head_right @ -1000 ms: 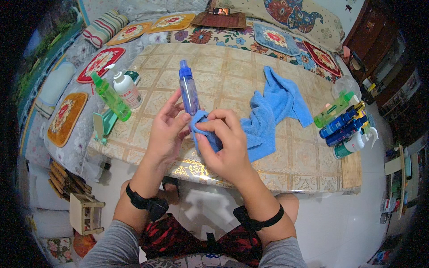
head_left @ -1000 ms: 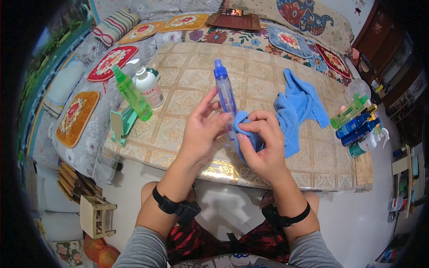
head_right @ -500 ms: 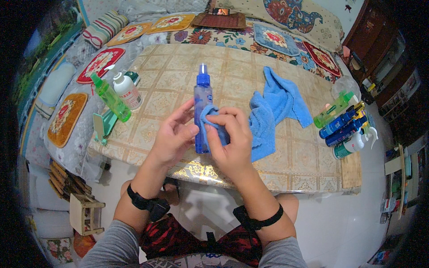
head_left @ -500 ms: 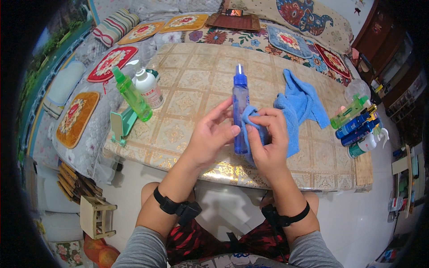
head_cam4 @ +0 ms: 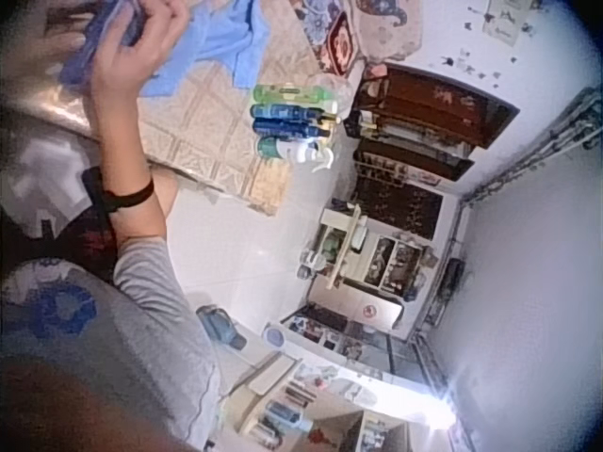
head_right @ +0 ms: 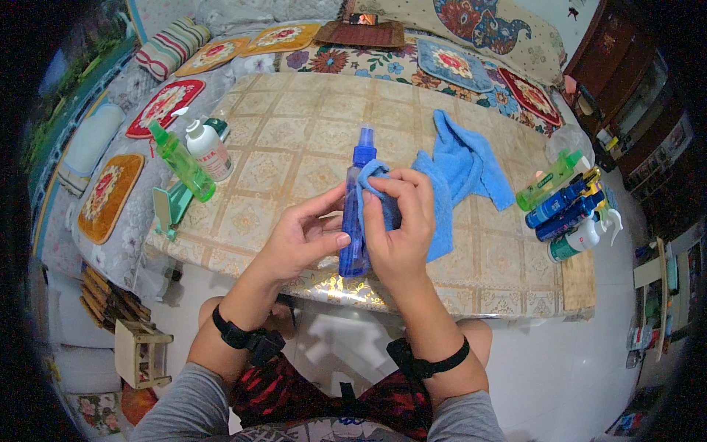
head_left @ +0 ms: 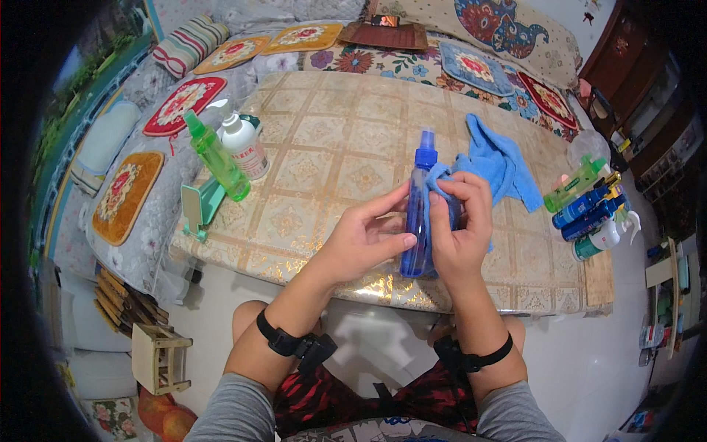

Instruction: Cleaning a blue spray bottle with a blue cloth.

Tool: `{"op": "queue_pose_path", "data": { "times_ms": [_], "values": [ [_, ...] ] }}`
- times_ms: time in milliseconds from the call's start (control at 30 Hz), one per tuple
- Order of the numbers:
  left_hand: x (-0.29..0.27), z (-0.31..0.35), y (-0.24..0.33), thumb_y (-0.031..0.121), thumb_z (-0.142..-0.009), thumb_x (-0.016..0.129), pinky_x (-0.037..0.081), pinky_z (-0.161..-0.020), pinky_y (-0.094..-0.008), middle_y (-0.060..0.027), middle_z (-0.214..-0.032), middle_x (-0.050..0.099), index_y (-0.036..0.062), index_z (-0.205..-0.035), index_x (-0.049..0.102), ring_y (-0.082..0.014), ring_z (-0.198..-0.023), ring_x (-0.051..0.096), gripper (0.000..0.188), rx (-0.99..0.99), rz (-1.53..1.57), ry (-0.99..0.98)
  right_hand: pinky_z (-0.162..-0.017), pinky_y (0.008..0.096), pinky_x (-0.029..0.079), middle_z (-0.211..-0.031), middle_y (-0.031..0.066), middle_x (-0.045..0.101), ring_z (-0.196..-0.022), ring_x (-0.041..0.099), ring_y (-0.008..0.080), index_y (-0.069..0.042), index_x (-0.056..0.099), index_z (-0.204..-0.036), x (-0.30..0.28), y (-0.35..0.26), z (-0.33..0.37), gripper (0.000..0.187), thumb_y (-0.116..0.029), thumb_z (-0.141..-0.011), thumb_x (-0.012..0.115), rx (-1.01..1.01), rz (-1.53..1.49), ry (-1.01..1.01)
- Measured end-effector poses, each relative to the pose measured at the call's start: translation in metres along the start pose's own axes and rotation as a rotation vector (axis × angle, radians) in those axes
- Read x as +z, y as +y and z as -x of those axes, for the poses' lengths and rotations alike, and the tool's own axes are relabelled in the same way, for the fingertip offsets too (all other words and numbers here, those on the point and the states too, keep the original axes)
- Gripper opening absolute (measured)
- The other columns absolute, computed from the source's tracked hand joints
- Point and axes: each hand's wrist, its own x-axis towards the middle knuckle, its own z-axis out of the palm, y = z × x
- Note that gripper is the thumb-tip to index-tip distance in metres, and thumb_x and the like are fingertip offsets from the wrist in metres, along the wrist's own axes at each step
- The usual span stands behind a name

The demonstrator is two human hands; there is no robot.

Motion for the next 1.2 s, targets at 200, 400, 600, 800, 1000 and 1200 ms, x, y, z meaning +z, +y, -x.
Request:
{"op": "queue_pose_path", "data": {
  "times_ms": [200,400,600,800,1000,1200],
  "values": [
    [-0.002,0.004,-0.005,-0.009,-0.088,0.069,0.053,-0.097,-0.0312,-0.0101,-0.147,0.049,0.0011,-0.156,0.033,-0.0168,-0.119,0.056,0.078,0.003,-0.043,-0.002,-0.084,0.0365,0.049,-0.104,0.0167,0.061,-0.097,0.061,0.0290,-0.001,0.067,-0.100,-0.001,0.002,-0.001,0.016,0.000,-0.084,0.071,0.001,0.004,0.018],
    [-0.001,0.008,0.005,-0.008,-0.088,0.069,0.050,-0.102,-0.0323,-0.0104,-0.150,0.048,0.0016,-0.156,0.034,-0.0161,-0.123,0.056,0.077,-0.127,-0.084,-0.024,-0.085,0.0361,0.048,-0.105,0.0162,0.060,-0.097,0.060,0.0284,-0.001,0.067,-0.100,-0.004,0.007,-0.002,0.016,-0.001,-0.085,0.071,0.009,0.000,0.025],
    [-0.001,0.008,0.008,-0.008,-0.088,0.068,0.054,-0.094,-0.0300,-0.0092,-0.146,0.050,0.0018,-0.156,0.034,-0.0145,-0.115,0.059,0.076,-0.141,-0.156,-0.046,-0.085,0.0357,0.048,-0.103,0.0157,0.060,-0.096,0.060,0.0281,-0.001,0.067,-0.100,-0.005,0.007,-0.004,0.016,-0.001,-0.085,0.071,0.015,0.015,0.037],
    [0.000,0.009,0.007,-0.006,-0.087,0.071,0.050,-0.103,-0.0315,-0.0101,-0.149,0.048,0.0016,-0.155,0.035,-0.0150,-0.121,0.057,0.078,-0.127,-0.156,-0.014,-0.084,0.0359,0.049,-0.103,0.0154,0.062,-0.094,0.061,0.0283,-0.001,0.068,-0.099,-0.005,0.001,-0.005,0.015,-0.001,-0.084,0.072,-0.008,0.061,0.015],
    [-0.002,0.008,0.006,-0.005,-0.088,0.071,0.049,-0.104,-0.0315,-0.0088,-0.150,0.047,0.0019,-0.156,0.034,-0.0146,-0.122,0.055,0.078,-0.102,-0.171,0.009,-0.082,0.0361,0.050,-0.103,0.0158,0.063,-0.093,0.063,0.0289,0.000,0.069,-0.098,-0.003,-0.003,-0.005,0.015,-0.001,-0.083,0.073,-0.045,0.079,0.001],
    [0.001,0.008,0.006,-0.005,-0.088,0.071,0.049,-0.103,-0.0319,-0.0083,-0.147,0.049,0.0022,-0.157,0.033,-0.0159,-0.123,0.055,0.079,-0.091,-0.162,0.024,-0.081,0.0361,0.051,-0.102,0.0156,0.064,-0.093,0.063,0.0287,0.000,0.070,-0.099,-0.004,-0.002,-0.004,0.017,-0.001,-0.082,0.074,-0.039,0.062,0.002]
  ]
}}
